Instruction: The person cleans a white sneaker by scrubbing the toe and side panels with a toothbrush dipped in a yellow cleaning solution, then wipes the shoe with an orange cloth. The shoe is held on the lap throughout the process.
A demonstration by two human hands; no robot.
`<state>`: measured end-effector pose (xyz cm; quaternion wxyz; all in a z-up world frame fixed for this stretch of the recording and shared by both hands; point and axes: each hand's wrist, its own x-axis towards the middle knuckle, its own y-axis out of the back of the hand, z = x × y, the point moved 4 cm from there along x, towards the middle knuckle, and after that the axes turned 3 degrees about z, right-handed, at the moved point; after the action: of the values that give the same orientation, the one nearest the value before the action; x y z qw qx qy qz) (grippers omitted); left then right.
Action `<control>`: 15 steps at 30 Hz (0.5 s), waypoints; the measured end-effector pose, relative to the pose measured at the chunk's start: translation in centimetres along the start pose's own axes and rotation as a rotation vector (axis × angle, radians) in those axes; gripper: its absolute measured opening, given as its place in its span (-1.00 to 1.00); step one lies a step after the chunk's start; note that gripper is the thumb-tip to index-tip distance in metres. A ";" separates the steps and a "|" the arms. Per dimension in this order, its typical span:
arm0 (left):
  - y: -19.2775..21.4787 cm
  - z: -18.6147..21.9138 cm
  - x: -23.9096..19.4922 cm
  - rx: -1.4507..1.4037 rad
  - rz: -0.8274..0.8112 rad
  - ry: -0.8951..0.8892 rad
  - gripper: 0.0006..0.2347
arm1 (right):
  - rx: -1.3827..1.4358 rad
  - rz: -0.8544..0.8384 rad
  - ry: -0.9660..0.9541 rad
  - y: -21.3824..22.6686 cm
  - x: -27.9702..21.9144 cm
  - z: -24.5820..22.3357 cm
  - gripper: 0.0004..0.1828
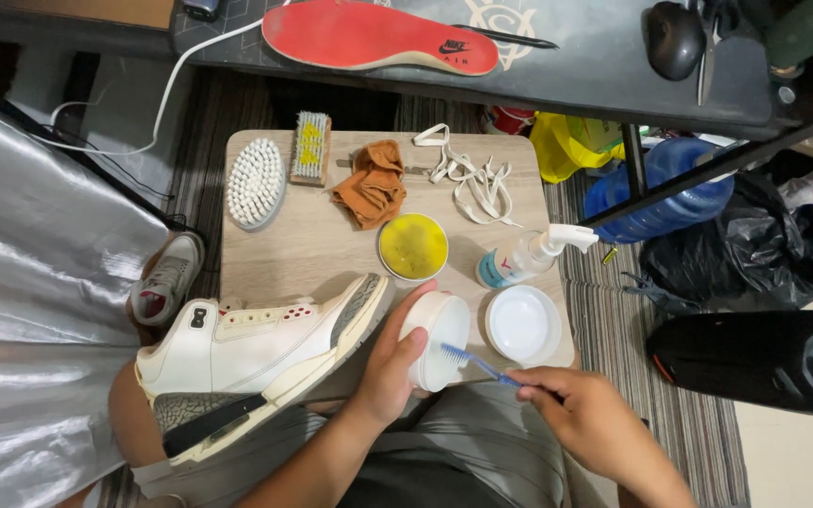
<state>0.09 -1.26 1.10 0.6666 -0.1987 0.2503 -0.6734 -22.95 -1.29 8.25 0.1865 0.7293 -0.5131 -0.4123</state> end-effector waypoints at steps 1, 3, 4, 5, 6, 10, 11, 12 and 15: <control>0.1 -0.1 0.0 0.000 0.004 0.000 -0.43 | -0.001 -0.003 0.001 -0.4 0.1 0.7 -0.68; 0.3 -0.4 0.0 0.041 -0.017 -0.016 -0.41 | -0.110 0.220 0.334 -0.3 -0.1 0.8 -0.68; 0.1 -0.1 0.0 0.042 -0.017 -0.014 -0.41 | -0.109 0.220 0.333 -0.7 -0.1 0.9 -0.68; -0.1 0.2 0.0 0.079 -0.025 -0.030 -0.39 | -0.287 0.299 0.406 -0.9 -0.4 0.7 -0.67; -0.3 0.5 0.0 0.115 -0.033 -0.046 -0.36 | -0.466 0.376 0.477 -1.2 -0.6 0.5 -0.65; -0.8 1.5 -0.2 0.212 -0.019 -0.137 -0.41 | -0.440 0.245 0.404 -2.4 -1.2 0.4 -0.73; -0.9 1.6 -0.2 0.217 -0.022 -0.146 -0.42 | -0.316 0.207 0.489 -2.4 -1.4 0.0 -0.73; -0.9 1.7 -0.2 0.222 -0.025 -0.155 -0.42 | -0.191 0.168 0.571 -2.4 -1.7 -0.3 -0.72; -1.1 1.8 -0.2 0.153 -0.038 -0.173 -0.40 | -0.235 0.275 0.545 -1.1 -1.0 0.8 -0.65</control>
<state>0.27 -1.23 3.23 0.6860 -0.2095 0.1357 -0.6835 -23.10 0.22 7.44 0.4541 0.7101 -0.4869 -0.2292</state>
